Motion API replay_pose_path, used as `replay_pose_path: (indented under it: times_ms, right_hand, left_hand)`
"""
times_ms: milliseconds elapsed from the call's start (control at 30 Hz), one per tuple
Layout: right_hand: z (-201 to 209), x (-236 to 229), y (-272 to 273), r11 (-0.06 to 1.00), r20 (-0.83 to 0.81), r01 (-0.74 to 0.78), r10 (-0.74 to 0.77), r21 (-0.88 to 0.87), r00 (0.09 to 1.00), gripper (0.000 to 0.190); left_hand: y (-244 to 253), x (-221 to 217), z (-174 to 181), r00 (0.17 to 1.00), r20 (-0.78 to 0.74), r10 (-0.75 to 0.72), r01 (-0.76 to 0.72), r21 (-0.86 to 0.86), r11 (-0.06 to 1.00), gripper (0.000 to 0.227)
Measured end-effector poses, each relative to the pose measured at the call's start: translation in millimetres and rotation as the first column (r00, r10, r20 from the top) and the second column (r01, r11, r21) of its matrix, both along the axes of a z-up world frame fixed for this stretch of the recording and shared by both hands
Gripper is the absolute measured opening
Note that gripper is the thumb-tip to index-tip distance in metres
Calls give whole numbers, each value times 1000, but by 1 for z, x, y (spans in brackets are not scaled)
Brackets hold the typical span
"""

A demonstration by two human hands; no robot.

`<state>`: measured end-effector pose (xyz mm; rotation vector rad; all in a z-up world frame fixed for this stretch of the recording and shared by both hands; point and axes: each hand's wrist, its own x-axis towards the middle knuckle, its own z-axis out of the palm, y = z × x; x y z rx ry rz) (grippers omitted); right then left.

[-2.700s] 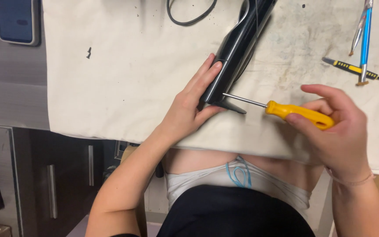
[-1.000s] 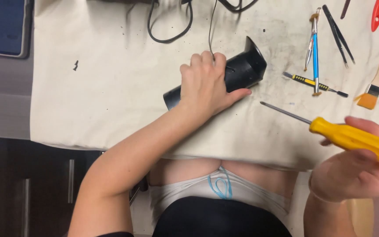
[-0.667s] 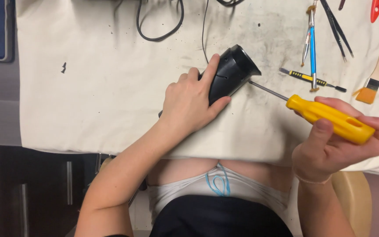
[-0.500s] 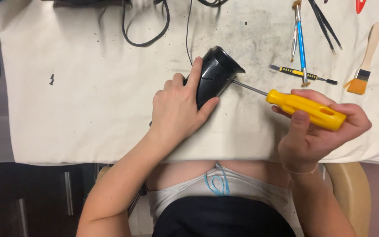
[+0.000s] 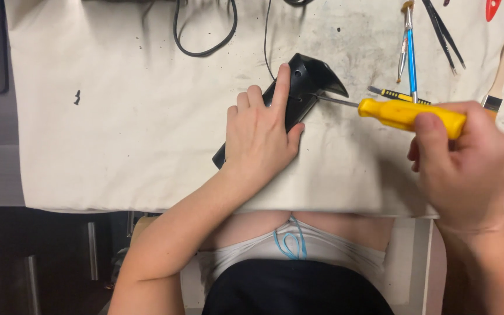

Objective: The person uses a yellow screwdriver to remove screws from a black cylindrical speaker component. They rotate the object to access different screw locations and place the removed screws on the table.

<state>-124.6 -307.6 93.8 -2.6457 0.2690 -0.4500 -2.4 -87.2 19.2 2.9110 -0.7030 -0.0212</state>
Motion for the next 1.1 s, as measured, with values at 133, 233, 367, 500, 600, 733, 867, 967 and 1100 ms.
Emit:
replay_pose_path:
  times_ms: [133, 233, 367, 500, 600, 733, 867, 967, 1100]
  right_hand:
    - [33, 30, -12, 943, -460, 195, -52, 270, 887, 27]
    - [22, 30, -26, 995, -452, -99, 87, -3, 888, 42]
    - [4, 26, -29, 523, -335, -444, 294, -727, 895, 38]
    - [16, 43, -12, 709, -362, -452, 289, -541, 886, 39]
    - [45, 69, 5, 822, -613, 424, -119, 380, 781, 27]
    - [37, 73, -6, 632, -617, 506, -56, 587, 785, 30]
    - [30, 58, -10, 908, -559, 237, -3, 347, 829, 39]
    - [-6, 38, -39, 752, -274, -544, 471, -373, 839, 44]
    - [-6, 43, -57, 387, -357, -634, 581, -670, 732, 34]
  left_hand:
    - [-9, 29, 7, 976, -214, -21, 12, -44, 999, 122]
    - [-13, 50, 23, 918, -387, -86, 83, -25, 996, 144]
    - [-16, 54, 22, 889, -442, -121, 91, -88, 992, 129]
    - [-14, 51, 19, 897, -420, -138, 92, -128, 987, 127]
    - [-16, 47, 18, 917, -372, -145, 102, -132, 986, 125]
    - [-15, 50, 21, 915, -365, -173, 120, -165, 979, 121]
    - [-13, 50, 19, 907, -386, -169, 119, -149, 982, 122]
    - [-11, 53, 18, 901, -399, -173, 117, -161, 980, 122]
    - [-11, 53, 16, 900, -401, -173, 113, -169, 979, 121]
